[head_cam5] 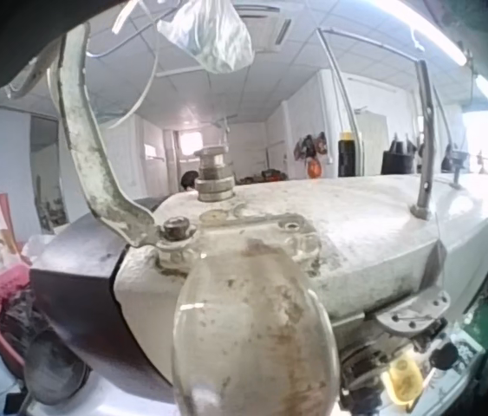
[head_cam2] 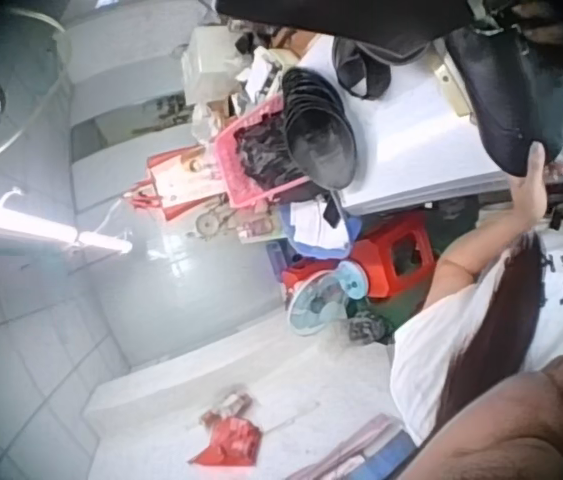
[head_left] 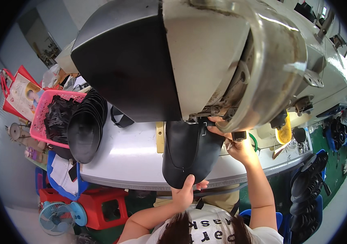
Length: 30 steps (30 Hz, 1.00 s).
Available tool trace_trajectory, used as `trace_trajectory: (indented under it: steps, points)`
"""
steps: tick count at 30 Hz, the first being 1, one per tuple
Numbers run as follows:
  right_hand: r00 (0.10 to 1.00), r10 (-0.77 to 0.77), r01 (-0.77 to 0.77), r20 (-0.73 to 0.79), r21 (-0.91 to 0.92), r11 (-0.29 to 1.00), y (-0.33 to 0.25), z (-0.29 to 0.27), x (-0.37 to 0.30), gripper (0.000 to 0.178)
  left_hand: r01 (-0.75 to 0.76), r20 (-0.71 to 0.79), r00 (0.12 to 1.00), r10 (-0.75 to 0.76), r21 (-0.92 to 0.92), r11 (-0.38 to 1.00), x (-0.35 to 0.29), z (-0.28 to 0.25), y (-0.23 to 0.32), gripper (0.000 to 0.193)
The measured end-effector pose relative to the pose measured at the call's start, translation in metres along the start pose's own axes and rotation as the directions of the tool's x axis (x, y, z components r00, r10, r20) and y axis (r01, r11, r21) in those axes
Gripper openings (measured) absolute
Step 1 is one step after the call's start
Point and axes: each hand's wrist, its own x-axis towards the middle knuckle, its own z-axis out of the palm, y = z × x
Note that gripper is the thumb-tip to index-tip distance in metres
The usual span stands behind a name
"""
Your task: The person stitches shoe uppers using a sewing machine, trims loose threads with snips, and cuts excess material from the shoe uppers using scissors.
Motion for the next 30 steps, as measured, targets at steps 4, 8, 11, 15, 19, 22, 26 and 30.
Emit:
trace_trajectory:
  steps: [4,8,11,15,19,22,26,30]
  points:
    - [0.998,0.043,-0.041,0.05,-0.041,0.998,0.004,-0.002,0.002,0.06,-0.028,0.005,1.0,0.028,0.027,0.999,0.0,0.003,-0.002,0.026]
    - [0.996,0.063,-0.056,0.063,-0.11,0.992,0.005,-0.001,0.01,0.054,-0.045,-0.014,0.999,0.047,0.131,0.99,0.003,0.003,-0.005,0.026]
    - [0.991,-0.08,0.067,-0.112,-0.109,0.992,0.003,0.0,0.022,0.031,-0.077,-0.015,0.997,0.078,0.094,0.993,0.014,0.006,-0.002,0.026]
    - [0.96,-0.147,0.131,-0.237,-0.083,0.988,-0.002,0.001,0.029,0.021,-0.128,0.025,0.992,0.126,0.094,0.987,0.026,0.004,0.001,0.026]
    - [0.968,-0.124,0.104,-0.218,-0.104,0.989,-0.004,0.003,0.025,0.03,0.011,0.018,1.0,-0.01,-0.051,0.999,0.025,0.002,0.004,0.027]
    - [0.976,-0.098,0.085,-0.196,-0.075,0.994,-0.013,0.002,0.024,0.047,0.133,0.157,0.979,-0.128,-0.02,0.991,0.003,0.001,0.007,0.027]
    - [0.98,-0.084,0.055,-0.181,-0.162,0.985,-0.022,-0.002,0.024,0.047,-0.469,0.475,0.863,0.172,0.629,0.619,0.0,0.038,0.056,0.03]
    - [0.944,-0.142,0.046,-0.299,-0.306,0.951,-0.022,-0.004,0.013,0.046,-0.505,0.549,0.739,0.39,0.835,-0.219,0.051,0.051,0.065,0.042]
